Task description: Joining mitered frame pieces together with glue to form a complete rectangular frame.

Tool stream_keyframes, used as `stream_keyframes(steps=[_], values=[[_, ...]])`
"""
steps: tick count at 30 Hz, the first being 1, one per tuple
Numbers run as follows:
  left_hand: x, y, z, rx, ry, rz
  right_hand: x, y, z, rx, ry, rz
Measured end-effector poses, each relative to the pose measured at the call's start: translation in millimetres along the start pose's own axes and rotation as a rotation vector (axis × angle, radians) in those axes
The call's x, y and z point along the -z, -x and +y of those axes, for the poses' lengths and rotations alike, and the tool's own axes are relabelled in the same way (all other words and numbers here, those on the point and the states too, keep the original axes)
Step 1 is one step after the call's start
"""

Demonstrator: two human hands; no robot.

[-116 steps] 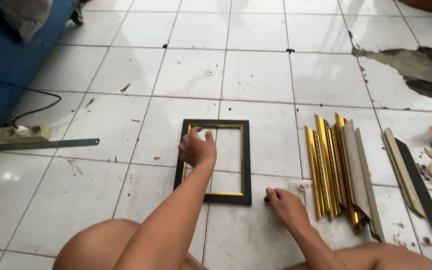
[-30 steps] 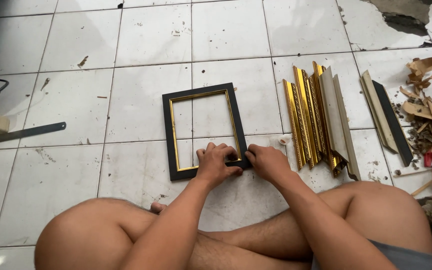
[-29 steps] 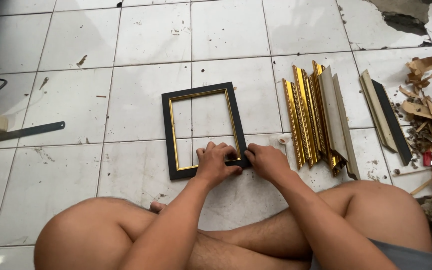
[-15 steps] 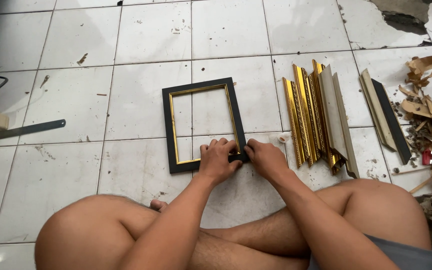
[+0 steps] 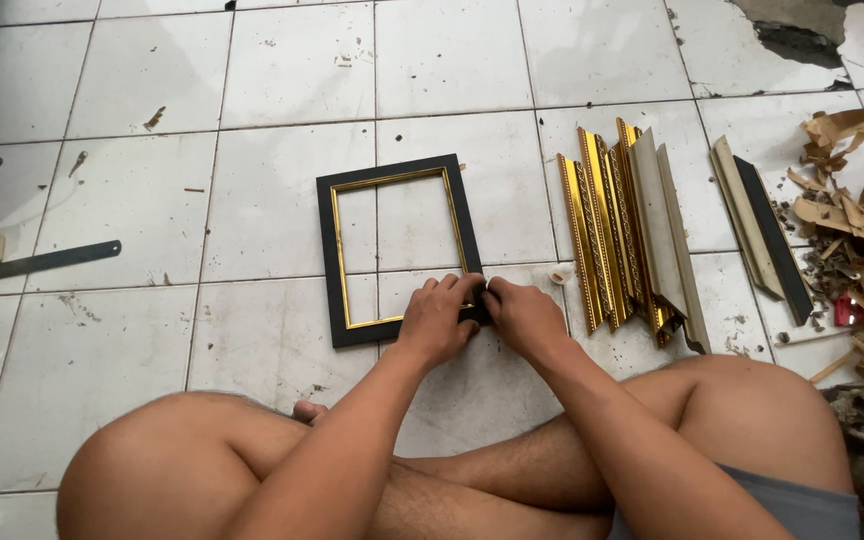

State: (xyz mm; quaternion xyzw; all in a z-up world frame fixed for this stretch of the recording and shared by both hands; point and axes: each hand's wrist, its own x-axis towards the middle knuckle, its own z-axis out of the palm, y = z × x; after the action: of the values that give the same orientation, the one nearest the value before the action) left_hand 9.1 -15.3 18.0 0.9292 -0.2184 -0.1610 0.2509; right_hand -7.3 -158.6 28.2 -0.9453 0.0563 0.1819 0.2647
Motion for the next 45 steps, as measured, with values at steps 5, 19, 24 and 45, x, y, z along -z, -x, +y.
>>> stream_keyframes(steps=[5, 19, 24, 45], values=[[-4.9, -5.4, -1.5, 0.001, -0.119, -0.055, -9.6, -1.8, 8.2, -0.022, -0.028, 0.021], [-0.9, -0.7, 4.7, 0.028, -0.155, -0.111, 109.9, 58.6, -2.2, -0.336, -0.075, 0.047], [3.9, -2.1, 6.6, 0.049, -0.163, -0.142, 66.6, 12.4, 73.5, -0.215, 0.025, 0.301], [0.5, -5.3, -1.3, 0.063, -0.116, -0.072, 27.4, 28.5, 17.8, 0.039, -0.028, 0.024]])
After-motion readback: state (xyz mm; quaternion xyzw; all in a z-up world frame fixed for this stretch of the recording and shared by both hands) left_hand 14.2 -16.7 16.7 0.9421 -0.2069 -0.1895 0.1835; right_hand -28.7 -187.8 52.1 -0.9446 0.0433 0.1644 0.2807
